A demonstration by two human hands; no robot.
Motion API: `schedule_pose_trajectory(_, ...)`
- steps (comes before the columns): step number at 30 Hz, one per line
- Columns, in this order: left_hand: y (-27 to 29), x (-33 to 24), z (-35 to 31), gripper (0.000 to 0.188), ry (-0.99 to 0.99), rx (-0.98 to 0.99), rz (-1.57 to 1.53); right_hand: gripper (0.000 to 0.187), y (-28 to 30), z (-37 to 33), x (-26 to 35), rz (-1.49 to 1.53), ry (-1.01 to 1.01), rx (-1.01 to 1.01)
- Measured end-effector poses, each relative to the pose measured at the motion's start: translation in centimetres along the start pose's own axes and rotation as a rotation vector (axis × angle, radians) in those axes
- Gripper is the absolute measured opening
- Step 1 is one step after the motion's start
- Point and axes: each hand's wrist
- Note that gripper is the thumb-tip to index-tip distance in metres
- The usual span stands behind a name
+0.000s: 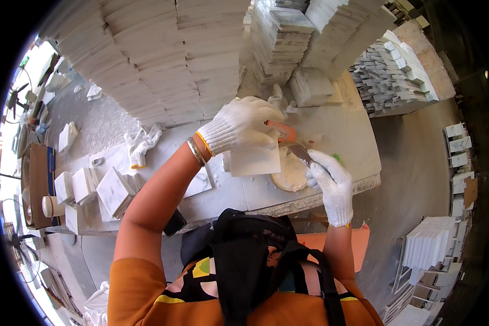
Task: The person applies a white paste to the edges of small square tiles using a metal spatula, then smooths and sands the edges with a green block. The person handles tiles one at a time, repeatedly applying paste and sanding edges.
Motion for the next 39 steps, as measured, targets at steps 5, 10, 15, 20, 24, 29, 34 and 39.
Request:
schedule_pose_trajectory(5,0.7,-1.4,-3.7,0.102,0.173,0.097,0.125,0.029,-0.6,3.1,-2.0,-0.075,0.068,0.147)
schedule_pose_trajectory(10,-0.7,-1.7,-6.3,0.129,0.185,0.034,0.206,0.029,-3.1,7.1,-2.9,-0.254,0.222,0.226)
schedule_pose_trajectory(15,-1.5,-1.5,-6.6,0.124,0.192,-0.023,0.210,0.027,-3.2,6.0,-3.1,-0.152,0.275,0.265)
schedule_pose_trajectory(20,-1.8,-1.2,-6.5,0.117,0.179,-0.056,0.189,0.030,-2.2,2.2,-2.6,-0.398,0.355,0.272)
schedule_pose_trajectory(24,-1.4,-1.5,-6.4,0.120,0.178,-0.034,0.186,0.028,-2.4,2.2,-2.6,-0.370,0.304,0.233)
schedule_pose_trajectory(29,-1.5,-1.5,-6.5,0.119,0.181,-0.043,0.177,0.026,-3.3,2.3,-3.2,-0.333,0.377,0.146)
schedule_pose_trajectory(34,-1.4,-1.3,-6.5,0.120,0.177,-0.027,0.159,0.025,-3.4,-0.2,-2.4,-0.357,0.241,0.158)
schedule_pose_trajectory(39,-1.7,-1.6,-6.5,0.119,0.205,-0.024,0.167,0.025,-4.0,-0.1,-3.2,-0.342,0.277,0.035)
Point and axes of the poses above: each hand's wrist, its own z-axis towards the middle knuckle, its own y-axis out of the back of the hand, x = y × z, and after that the axes turned 3 degrees about y, right-handed
